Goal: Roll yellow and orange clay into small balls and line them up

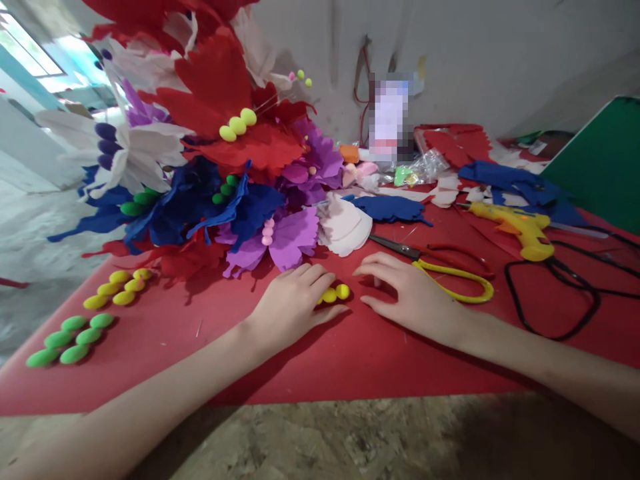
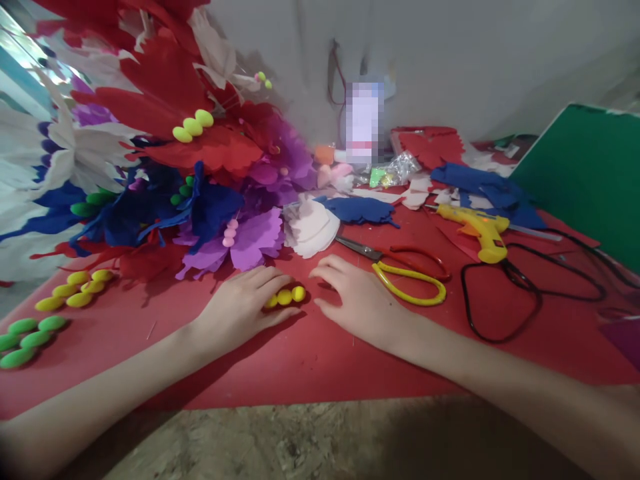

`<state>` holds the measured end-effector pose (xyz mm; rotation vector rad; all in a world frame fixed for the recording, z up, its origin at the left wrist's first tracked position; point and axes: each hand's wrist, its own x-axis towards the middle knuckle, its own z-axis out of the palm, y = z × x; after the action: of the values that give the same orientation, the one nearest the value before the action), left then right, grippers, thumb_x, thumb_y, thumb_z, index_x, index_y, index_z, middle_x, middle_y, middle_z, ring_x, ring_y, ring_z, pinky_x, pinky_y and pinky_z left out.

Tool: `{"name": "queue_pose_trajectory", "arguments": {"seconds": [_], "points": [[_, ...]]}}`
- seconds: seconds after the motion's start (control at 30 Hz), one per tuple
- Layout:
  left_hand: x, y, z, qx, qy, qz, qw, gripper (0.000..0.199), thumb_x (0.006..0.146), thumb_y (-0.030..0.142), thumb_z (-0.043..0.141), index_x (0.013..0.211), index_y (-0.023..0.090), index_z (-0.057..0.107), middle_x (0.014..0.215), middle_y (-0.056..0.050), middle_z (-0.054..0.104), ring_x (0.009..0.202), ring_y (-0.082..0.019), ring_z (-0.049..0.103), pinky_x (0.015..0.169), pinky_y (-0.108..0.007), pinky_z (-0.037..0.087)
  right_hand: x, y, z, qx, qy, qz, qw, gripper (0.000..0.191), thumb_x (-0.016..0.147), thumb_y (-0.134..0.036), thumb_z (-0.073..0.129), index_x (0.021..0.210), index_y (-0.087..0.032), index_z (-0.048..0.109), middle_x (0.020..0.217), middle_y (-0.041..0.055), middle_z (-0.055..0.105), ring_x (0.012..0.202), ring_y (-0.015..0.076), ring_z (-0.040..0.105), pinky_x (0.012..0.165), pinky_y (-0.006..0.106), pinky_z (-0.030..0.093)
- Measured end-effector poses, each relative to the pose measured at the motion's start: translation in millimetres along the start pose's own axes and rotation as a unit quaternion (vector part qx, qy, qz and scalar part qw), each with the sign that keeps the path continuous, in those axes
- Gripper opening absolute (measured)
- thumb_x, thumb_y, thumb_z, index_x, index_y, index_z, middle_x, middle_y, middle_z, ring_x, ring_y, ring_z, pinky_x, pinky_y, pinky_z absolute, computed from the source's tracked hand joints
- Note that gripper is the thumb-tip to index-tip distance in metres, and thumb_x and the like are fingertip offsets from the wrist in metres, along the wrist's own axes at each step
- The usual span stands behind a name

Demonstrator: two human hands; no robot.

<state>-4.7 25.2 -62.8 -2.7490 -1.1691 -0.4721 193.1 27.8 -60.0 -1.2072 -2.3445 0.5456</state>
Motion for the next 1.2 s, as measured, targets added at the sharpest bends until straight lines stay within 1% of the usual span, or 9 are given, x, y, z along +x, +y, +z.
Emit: {"name": "queue_pose_trajectory", "arguments": {"seconds": [0.13, 0.3, 0.5, 0.6, 0.77, 0.9, 1.07, 1.13, 1.2], "points": [[8.4, -3.2, 4.1, 0.008, -0.008, 0.022, 1.000, 0.033, 0.081, 0.045, 0.048, 0.080, 0.014, 0.057, 0.073, -0.003, 0.059, 0.064, -0.016, 0.054, 0.053, -0.026, 0.040, -7.6, 3.0, 5.1, 0.020, 0.042, -0.014, 0.999, 0.019, 0.077, -0.011, 0.044, 0.091, -0.017, 0.055, 0.099, 0.0068, 0.057, 0.085, 0.0167, 0.058, 0.076, 0.032, 0.047], [10.9, -3.5, 4.8, 0.011, -0.007, 0.038, 0.999, 0.032, 0.081, 0.045, 0.047, 0.077, 0.015, 0.056, 0.066, -0.002, 0.057, 0.058, -0.015, 0.053, 0.048, -0.025, 0.035, -6.6, -1.7, 7.0, 0.033, 0.032, -0.023, 0.999, 0.018, 0.079, -0.010, 0.042, 0.087, -0.016, 0.056, 0.095, 0.0069, 0.058, 0.086, 0.0176, 0.057, 0.080, 0.034, 0.046], [8.1, -1.4, 6.2, 0.000, 0.000, 0.044, 0.999, 0.029, 0.085, 0.039, 0.043, 0.078, 0.014, 0.055, 0.068, -0.001, 0.058, 0.057, -0.014, 0.053, 0.047, -0.024, 0.037, -5.0, -2.4, 10.3, 0.019, 0.037, -0.019, 0.999, 0.013, 0.081, -0.017, 0.046, 0.086, -0.015, 0.058, 0.093, 0.0075, 0.060, 0.085, 0.0188, 0.057, 0.078, 0.035, 0.047], [7.0, -2.4, 8.5, -0.001, 0.004, 0.042, 0.999, 0.030, 0.087, 0.038, 0.039, 0.077, 0.014, 0.055, 0.068, -0.002, 0.057, 0.056, -0.014, 0.053, 0.047, -0.024, 0.037, -4.9, -2.5, 11.9, 0.014, 0.036, -0.023, 0.999, 0.013, 0.081, -0.017, 0.047, 0.086, -0.016, 0.059, 0.093, 0.0075, 0.060, 0.086, 0.0189, 0.057, 0.078, 0.035, 0.047], [7.6, -3.4, 10.2, 0.000, 0.009, 0.049, 0.999, 0.033, 0.085, 0.042, 0.041, 0.078, 0.014, 0.055, 0.069, -0.002, 0.057, 0.057, -0.014, 0.054, 0.046, -0.024, 0.038, -5.4, -3.1, 12.2, 0.014, 0.031, -0.022, 0.999, 0.013, 0.081, -0.017, 0.046, 0.086, -0.016, 0.058, 0.093, 0.0073, 0.060, 0.086, 0.0188, 0.057, 0.079, 0.036, 0.047], [8.3, -3.8, 10.5, 0.003, 0.016, 0.065, 0.998, 0.034, 0.088, 0.039, 0.036, 0.074, 0.013, 0.054, 0.066, -0.001, 0.055, 0.054, -0.013, 0.052, 0.045, -0.023, 0.037, -5.8, -2.5, 12.1, 0.041, 0.040, -0.012, 0.998, 0.012, 0.081, -0.016, 0.046, 0.084, -0.018, 0.057, 0.092, 0.0059, 0.059, 0.084, 0.0174, 0.058, 0.077, 0.034, 0.047], [8.1, -5.3, 8.4, -0.002, 0.037, 0.078, 0.996, 0.037, 0.089, 0.038, 0.034, 0.071, 0.013, 0.053, 0.064, -0.001, 0.054, 0.054, -0.012, 0.051, 0.046, -0.023, 0.037, -5.3, -1.6, 9.4, 0.079, 0.082, -0.015, 0.993, 0.011, 0.081, -0.014, 0.045, 0.084, -0.019, 0.054, 0.092, 0.0048, 0.058, 0.083, 0.0151, 0.058, 0.076, 0.030, 0.047], [8.1, -5.6, 5.7, -0.008, 0.050, 0.070, 0.996, 0.037, 0.089, 0.039, 0.034, 0.072, 0.013, 0.053, 0.064, -0.001, 0.054, 0.054, -0.012, 0.050, 0.046, -0.022, 0.037, -5.5, -1.5, 7.9, 0.076, 0.104, -0.024, 0.991, 0.010, 0.081, -0.015, 0.044, 0.084, -0.019, 0.053, 0.091, 0.0054, 0.057, 0.084, 0.0155, 0.057, 0.076, 0.030, 0.047], [6.5, -4.6, 1.1, -0.013, 0.061, 0.053, 0.997, 0.036, 0.088, 0.040, 0.035, 0.074, 0.013, 0.054, 0.064, -0.001, 0.054, 0.053, -0.011, 0.049, 0.046, -0.022, 0.037, -6.3, -1.3, 6.9, 0.076, 0.107, -0.025, 0.991, 0.010, 0.082, -0.016, 0.044, 0.084, -0.019, 0.053, 0.091, 0.0060, 0.057, 0.086, 0.0162, 0.057, 0.076, 0.031, 0.047]]}}
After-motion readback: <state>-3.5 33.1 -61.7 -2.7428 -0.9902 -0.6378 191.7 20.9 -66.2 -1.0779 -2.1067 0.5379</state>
